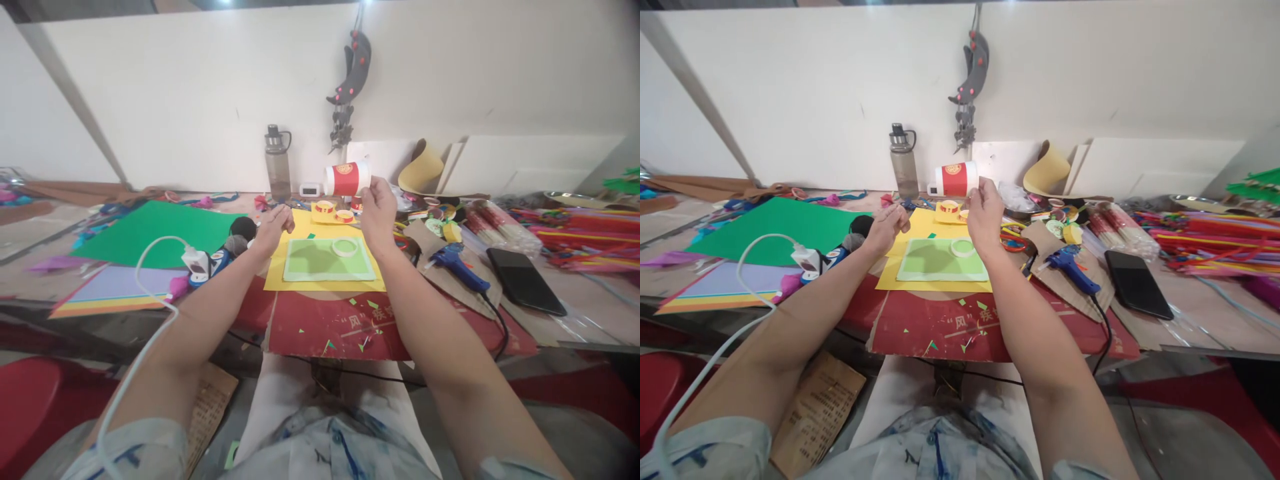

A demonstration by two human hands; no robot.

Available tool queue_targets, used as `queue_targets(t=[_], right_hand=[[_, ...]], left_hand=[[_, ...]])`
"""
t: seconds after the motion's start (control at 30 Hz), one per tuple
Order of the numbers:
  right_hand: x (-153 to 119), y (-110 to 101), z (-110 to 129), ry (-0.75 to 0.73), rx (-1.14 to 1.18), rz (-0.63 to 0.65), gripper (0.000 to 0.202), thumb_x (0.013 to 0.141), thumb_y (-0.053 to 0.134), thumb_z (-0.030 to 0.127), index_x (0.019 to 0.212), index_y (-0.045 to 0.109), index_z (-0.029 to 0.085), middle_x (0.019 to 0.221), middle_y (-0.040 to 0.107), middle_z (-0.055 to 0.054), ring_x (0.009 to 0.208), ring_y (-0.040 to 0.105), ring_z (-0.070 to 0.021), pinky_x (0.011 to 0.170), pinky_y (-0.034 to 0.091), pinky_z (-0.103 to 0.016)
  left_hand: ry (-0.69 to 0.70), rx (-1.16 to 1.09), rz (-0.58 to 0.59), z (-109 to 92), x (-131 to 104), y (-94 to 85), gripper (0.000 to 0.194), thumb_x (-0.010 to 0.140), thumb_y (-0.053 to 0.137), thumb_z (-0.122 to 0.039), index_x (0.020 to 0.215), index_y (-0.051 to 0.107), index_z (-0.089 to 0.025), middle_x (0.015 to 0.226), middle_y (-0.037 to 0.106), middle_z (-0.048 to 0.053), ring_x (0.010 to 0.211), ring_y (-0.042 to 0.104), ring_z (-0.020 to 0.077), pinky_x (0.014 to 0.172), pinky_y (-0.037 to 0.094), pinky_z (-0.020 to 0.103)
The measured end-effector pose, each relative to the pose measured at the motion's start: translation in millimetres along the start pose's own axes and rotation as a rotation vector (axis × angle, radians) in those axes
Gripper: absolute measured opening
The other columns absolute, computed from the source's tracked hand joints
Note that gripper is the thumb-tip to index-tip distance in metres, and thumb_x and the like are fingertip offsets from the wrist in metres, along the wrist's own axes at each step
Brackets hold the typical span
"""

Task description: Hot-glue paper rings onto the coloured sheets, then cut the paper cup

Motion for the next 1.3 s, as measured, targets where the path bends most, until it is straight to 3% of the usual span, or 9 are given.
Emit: queue_targets(t=[0.2,0.47,0.53,0.6,0.7,0.8,0.93,1.07,1.3], right_hand=[[1,5,-7,0.022,0.027,0.031,0.039,0.102,0.032,0.02,0.129,0.06,0.022,0.126,0.075,-0.011,0.112,0.074,-0.0213,0.099,0.06,-0.036],[1,19,-18,0.069,0.051,0.093,0.042,0.102,0.032,0.022,0.132,0.061,0.023,0.123,0.076,-0.008,0.114,0.073,-0.0209,0.095,0.061,-0.035],[-1,22,-18,0.071,0.076,0.105,0.039,0.1,0.033,0.022,0.127,0.061,0.023,0.121,0.077,-0.008,0.11,0.073,-0.0205,0.095,0.061,-0.034],[-4,23,-18,0.063,0.138,0.096,0.033,0.098,0.036,0.023,0.12,0.061,0.023,0.116,0.078,-0.008,0.103,0.073,-0.0205,0.095,0.061,-0.035],[-9,27,-21,0.057,0.245,0.075,0.023,0.095,0.041,0.024,0.109,0.059,0.025,0.109,0.078,-0.007,0.098,0.072,-0.0208,0.092,0.062,-0.035],[-14,33,-25,0.074,0.243,0.102,0.019,0.095,0.043,0.025,0.105,0.059,0.026,0.105,0.077,-0.006,0.097,0.072,-0.0217,0.093,0.062,-0.038],[-25,40,-22,0.031,0.265,0.153,0.018,0.096,0.047,0.03,0.106,0.061,0.028,0.111,0.078,-0.006,0.101,0.072,-0.0244,0.098,0.06,-0.043],[-39,44,-8,-0.078,0.247,0.225,0.016,0.098,0.051,0.035,0.101,0.066,0.029,0.102,0.077,-0.005,0.095,0.071,-0.0263,0.093,0.057,-0.044],[-50,38,8,-0.304,0.121,0.183,0.022,0.101,0.064,0.047,0.102,0.071,0.025,0.107,0.077,-0.008,0.103,0.066,-0.0269,0.095,0.053,-0.046]], left_hand=[[-0.032,0.139,0.119,-8,-6,2.8,0.065,0.089,0.073,-0.064,0.049,0.042,-0.022,0.048,0.041,-0.003,0.048,0.038,0.0088,0.053,0.031,0.027],[-0.358,0.064,1.106,-39,-50,53.7,0.049,0.071,0.091,-0.069,0.059,0.075,-0.023,0.068,0.074,0.011,0.069,0.07,0.0233,0.07,0.058,0.037],[-0.535,-0.057,1.265,-49,-65,65.2,0.05,0.057,0.1,-0.065,0.088,0.088,-0.028,0.086,0.083,0.013,0.08,0.079,0.031,0.074,0.063,0.042],[-0.643,-0.151,1.298,-53,-72,70.1,0.077,0.041,0.107,-0.059,0.109,0.088,-0.027,0.099,0.085,0.016,0.089,0.082,0.0378,0.075,0.064,0.044],[-0.582,-0.196,1.126,-41,-60,64.1,0.079,0.047,0.102,-0.07,0.111,0.086,-0.026,0.107,0.084,0.016,0.093,0.08,0.0316,0.079,0.062,0.039],[-0.481,-0.226,0.653,-13,-34,42.7,0.068,0.063,0.095,-0.072,0.105,0.081,-0.02,0.1,0.081,0.014,0.082,0.074,0.0208,0.076,0.06,0.032],[-0.486,-0.406,0.18,7,-21,23.6,0.06,0.083,0.087,-0.064,0.123,0.066,-0.025,0.131,0.074,0.015,0.097,0.077,0.0213,0.08,0.063,0.034],[-0.457,-0.509,0.052,-3,-21,25.2,0.07,0.077,0.093,-0.062,0.129,0.06,-0.029,0.135,0.071,0.01,0.102,0.076,0.024,0.081,0.067,0.039],[-0.385,-0.537,-0.047,-15,-24,27.3,0.07,0.056,0.107,-0.044,0.111,0.07,-0.02,0.103,0.075,0.002,0.086,0.071,0.0139,0.074,0.062,0.027]])
Point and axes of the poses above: each hand's wrist, its own x-axis towards the middle knuckle, its own y-axis out of the palm, z = x × y, the point moved 5 cm from there along x, towards the middle knuckle
